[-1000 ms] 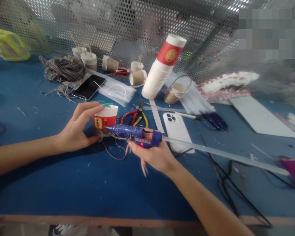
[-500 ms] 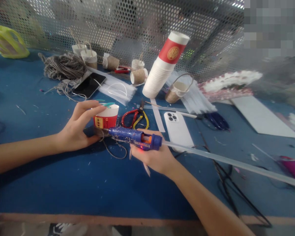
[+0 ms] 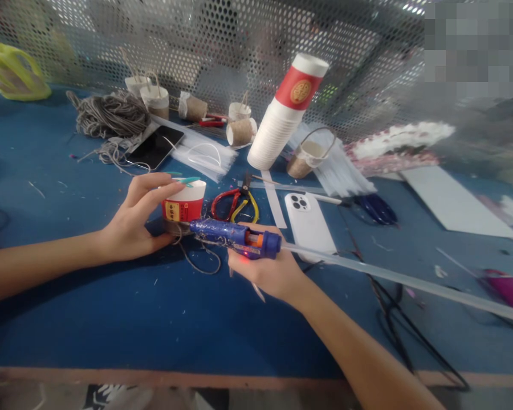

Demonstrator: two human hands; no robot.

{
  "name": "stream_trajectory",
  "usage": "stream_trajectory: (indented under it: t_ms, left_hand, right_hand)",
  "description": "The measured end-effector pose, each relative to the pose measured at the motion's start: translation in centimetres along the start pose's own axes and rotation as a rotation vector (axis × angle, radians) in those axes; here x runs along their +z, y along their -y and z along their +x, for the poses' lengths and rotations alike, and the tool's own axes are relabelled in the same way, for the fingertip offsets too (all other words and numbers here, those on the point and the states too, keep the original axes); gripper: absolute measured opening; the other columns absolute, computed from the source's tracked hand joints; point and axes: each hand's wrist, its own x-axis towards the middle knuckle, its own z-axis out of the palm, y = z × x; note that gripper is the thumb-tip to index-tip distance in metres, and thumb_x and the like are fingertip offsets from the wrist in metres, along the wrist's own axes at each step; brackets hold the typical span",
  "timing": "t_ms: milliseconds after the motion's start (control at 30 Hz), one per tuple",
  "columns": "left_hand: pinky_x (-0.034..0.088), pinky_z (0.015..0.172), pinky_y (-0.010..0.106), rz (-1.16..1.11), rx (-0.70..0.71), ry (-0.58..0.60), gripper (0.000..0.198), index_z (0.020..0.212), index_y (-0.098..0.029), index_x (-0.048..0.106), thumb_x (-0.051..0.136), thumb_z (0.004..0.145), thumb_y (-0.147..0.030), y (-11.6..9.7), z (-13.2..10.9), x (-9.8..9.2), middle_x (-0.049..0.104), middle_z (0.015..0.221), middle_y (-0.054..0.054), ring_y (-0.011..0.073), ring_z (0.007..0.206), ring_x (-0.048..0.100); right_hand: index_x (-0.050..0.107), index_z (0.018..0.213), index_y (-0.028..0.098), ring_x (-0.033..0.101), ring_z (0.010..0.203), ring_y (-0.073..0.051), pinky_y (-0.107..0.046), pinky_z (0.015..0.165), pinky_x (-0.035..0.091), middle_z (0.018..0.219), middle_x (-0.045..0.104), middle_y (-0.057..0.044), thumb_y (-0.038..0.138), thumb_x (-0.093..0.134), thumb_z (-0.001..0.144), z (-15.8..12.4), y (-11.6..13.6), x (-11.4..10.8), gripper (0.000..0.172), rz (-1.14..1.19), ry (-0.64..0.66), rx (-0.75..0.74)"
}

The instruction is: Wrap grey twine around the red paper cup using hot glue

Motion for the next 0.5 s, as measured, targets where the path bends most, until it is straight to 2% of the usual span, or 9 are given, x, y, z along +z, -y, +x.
stream_trajectory:
  t_ms: [133,333,500]
  left_hand:
    - [0.048,0.100,0.047,-0.008,-0.007,0.001,0.077,0.139,-0.019,0.039,0.067,0.068,-0.007,-0.01,0.06,-0.02,0.051,0.123,0.012,0.0281,0.115,0.051]
    - [0.048,0.100,0.047,-0.015,-0.014,-0.005,0.080,0.140,-0.024,0.036,0.067,0.068,-0.007,-0.06,0.11,-0.04,0.052,0.123,0.011,0.0280,0.116,0.051]
    - [0.047,0.101,0.048,-0.013,-0.034,0.022,0.079,0.139,-0.022,0.038,0.068,0.067,-0.007,-0.08,0.02,-0.11,0.051,0.124,0.012,0.0289,0.117,0.051]
  right_hand:
    - [0.048,0.056,0.023,0.056,0.049,-0.013,-0.026,0.051,0.048,0.052,0.056,0.004,0.019,0.058,0.071,0.03,0.05,-0.06,0.018,0.027,0.031,0.001]
    - [0.050,0.057,0.023,0.059,0.051,-0.014,-0.027,0.051,0.048,0.055,0.061,0.003,0.020,0.061,0.072,-0.04,-0.06,0.03,0.018,-0.015,-0.015,0.004]
    - [0.051,0.057,0.023,0.060,0.052,-0.015,-0.027,0.052,0.048,0.056,0.062,0.002,0.019,0.059,0.072,0.03,-0.12,0.02,0.017,-0.024,-0.010,0.006]
